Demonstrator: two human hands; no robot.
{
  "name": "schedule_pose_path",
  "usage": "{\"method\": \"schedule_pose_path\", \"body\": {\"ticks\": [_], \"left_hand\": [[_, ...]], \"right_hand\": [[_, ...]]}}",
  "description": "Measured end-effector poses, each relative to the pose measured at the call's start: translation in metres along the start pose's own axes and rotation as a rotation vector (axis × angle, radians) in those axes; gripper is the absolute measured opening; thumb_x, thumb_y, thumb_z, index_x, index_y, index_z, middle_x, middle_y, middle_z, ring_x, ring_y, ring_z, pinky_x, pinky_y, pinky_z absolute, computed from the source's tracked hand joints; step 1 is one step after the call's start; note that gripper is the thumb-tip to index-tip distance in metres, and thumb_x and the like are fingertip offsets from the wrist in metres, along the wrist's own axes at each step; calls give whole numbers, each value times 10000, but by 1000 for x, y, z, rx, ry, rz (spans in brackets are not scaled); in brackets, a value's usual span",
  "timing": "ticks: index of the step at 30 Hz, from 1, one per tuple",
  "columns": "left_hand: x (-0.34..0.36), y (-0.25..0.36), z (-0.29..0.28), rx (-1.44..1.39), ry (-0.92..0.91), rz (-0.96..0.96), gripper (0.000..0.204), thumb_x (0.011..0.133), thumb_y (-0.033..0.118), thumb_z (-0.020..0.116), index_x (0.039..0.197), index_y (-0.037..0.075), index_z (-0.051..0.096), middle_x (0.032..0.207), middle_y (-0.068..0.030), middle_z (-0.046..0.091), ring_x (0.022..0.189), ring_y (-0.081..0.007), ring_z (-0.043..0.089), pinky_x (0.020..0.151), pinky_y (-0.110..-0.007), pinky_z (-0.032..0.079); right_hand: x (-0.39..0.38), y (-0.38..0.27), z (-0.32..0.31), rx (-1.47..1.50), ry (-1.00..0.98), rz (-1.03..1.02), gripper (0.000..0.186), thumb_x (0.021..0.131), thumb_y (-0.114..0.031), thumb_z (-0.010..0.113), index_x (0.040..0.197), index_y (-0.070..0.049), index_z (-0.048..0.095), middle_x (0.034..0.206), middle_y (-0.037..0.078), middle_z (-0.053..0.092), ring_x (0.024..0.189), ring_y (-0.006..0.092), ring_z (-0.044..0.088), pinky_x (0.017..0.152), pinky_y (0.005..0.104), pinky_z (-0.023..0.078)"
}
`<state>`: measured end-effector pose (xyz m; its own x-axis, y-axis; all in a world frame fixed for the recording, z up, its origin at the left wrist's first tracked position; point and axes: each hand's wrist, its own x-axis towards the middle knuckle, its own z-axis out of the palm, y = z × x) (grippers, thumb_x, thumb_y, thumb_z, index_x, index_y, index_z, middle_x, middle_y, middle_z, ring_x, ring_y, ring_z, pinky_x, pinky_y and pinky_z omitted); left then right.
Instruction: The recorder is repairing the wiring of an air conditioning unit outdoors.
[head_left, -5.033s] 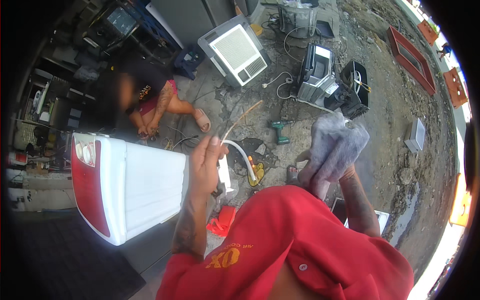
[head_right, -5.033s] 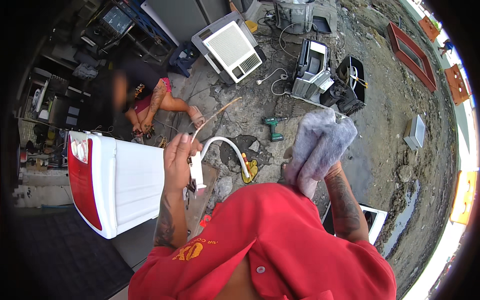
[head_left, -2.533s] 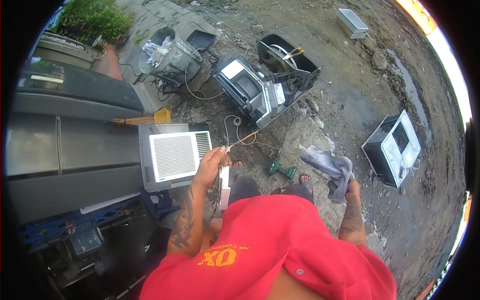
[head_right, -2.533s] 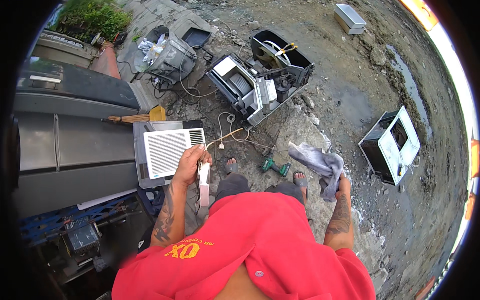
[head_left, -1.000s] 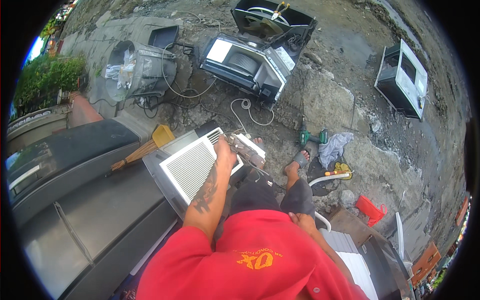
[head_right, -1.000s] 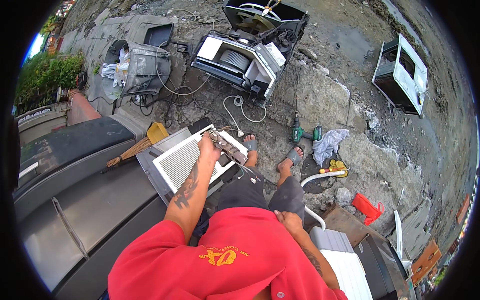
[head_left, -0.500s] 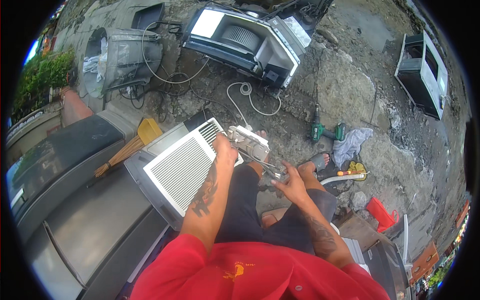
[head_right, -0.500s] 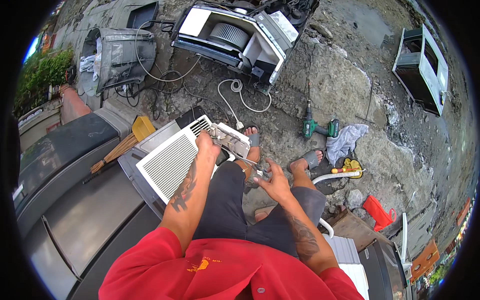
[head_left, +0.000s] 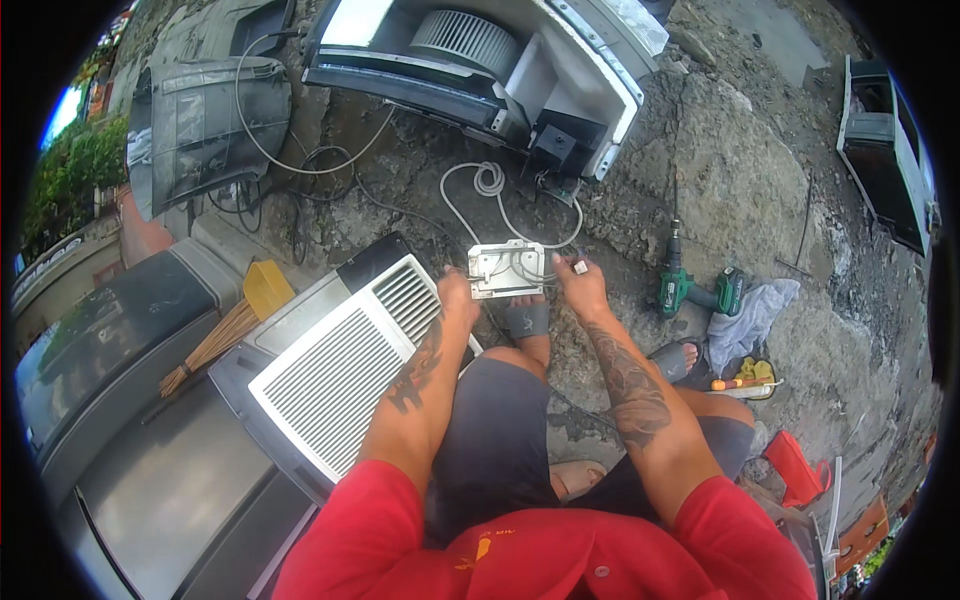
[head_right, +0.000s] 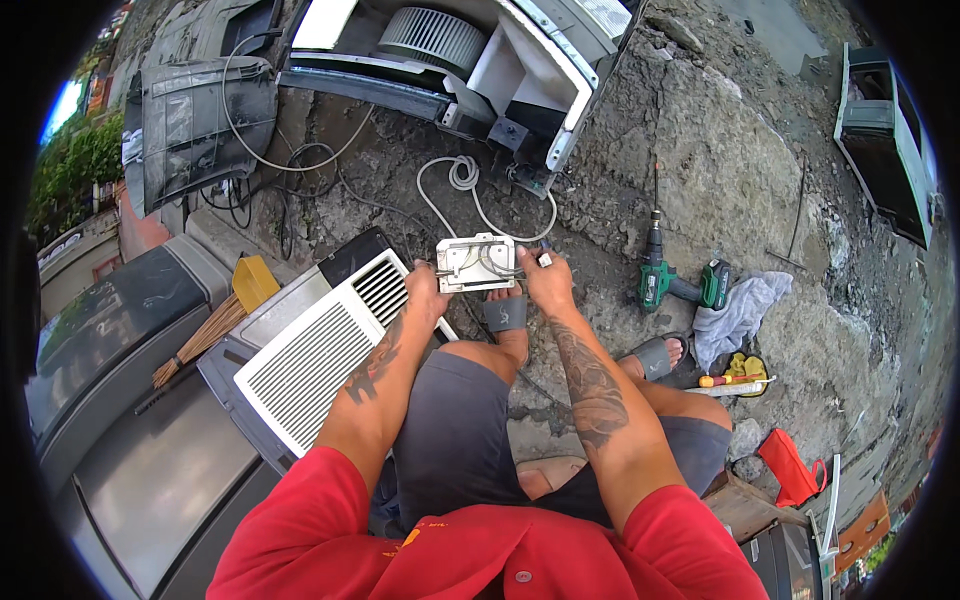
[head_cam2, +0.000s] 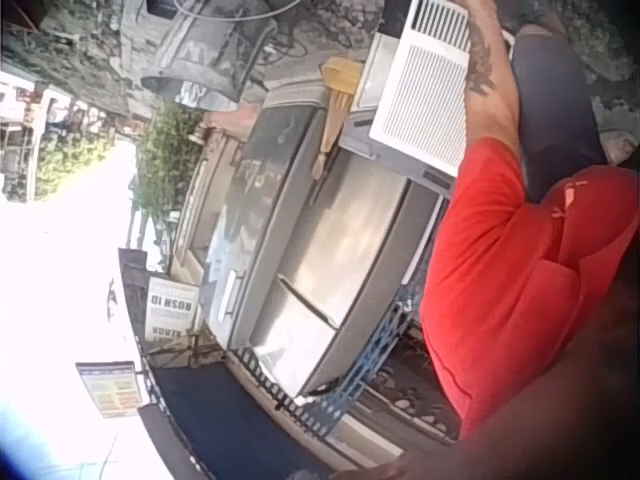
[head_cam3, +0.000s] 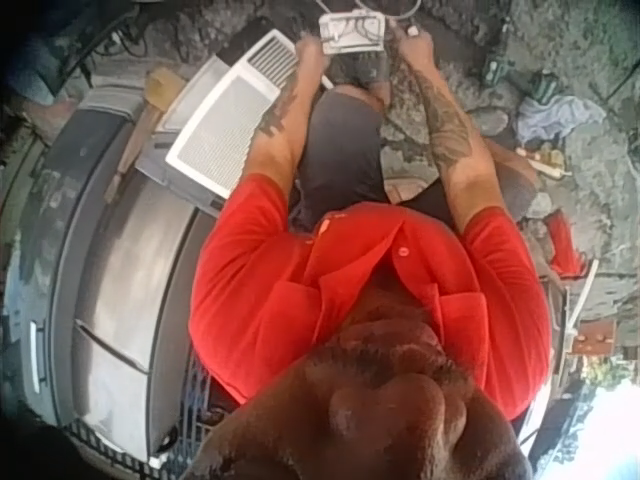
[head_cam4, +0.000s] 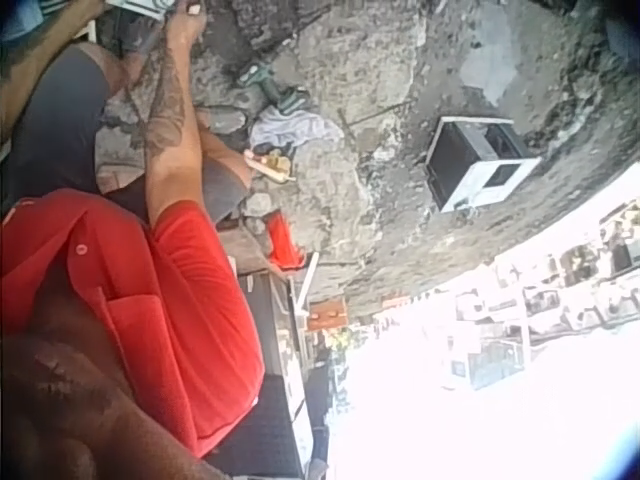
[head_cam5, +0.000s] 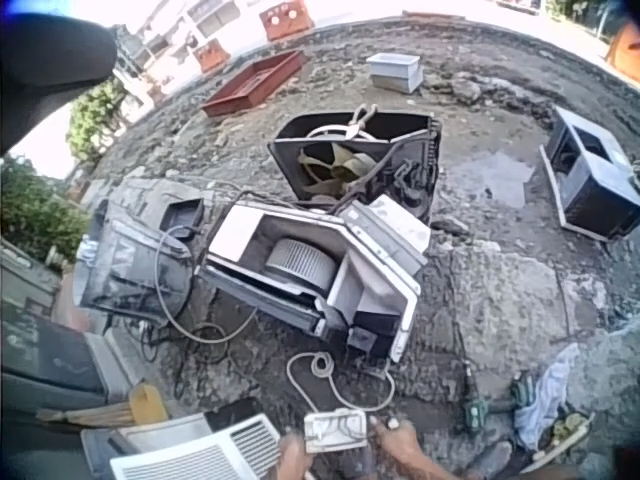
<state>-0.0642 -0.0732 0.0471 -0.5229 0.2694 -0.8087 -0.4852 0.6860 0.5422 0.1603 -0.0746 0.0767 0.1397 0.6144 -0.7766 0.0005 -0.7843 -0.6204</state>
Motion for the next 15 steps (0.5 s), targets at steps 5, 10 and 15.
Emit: {"method": "schedule_pose_path", "body": {"ticks": [5, 10, 15], "left_hand": [[84, -26, -20, 209, -242, -4, 339, 1083, 330, 380, 995, 54, 555, 909, -99, 627, 847, -263, 661, 744, -475, 573], [111, -52, -12, 85, -260, 10, 337, 1078, 324, 396, 1023, 26, 544, 994, -152, 639, 910, -300, 667, 779, -513, 586], [125, -57, -7, 192, -261, 54, 347, 1074, 335, 409, 1072, 19, 550, 982, -130, 642, 884, -279, 668, 756, -470, 589]], "right_hand": [[60, -8, 12, 32, -436, 22, 246, 905, -217, 749, 907, 12, 659, 752, 19, 640, 605, 94, 557, 547, 281, 454], [113, 19, 17, 102, -556, -64, 259, 928, -235, 727, 987, 15, 697, 767, 14, 647, 680, 87, 581, 631, 255, 489], [144, 49, 18, 93, -470, -30, 241, 937, -257, 714, 939, -15, 718, 734, 0, 644, 648, 75, 535, 620, 259, 452]]}}
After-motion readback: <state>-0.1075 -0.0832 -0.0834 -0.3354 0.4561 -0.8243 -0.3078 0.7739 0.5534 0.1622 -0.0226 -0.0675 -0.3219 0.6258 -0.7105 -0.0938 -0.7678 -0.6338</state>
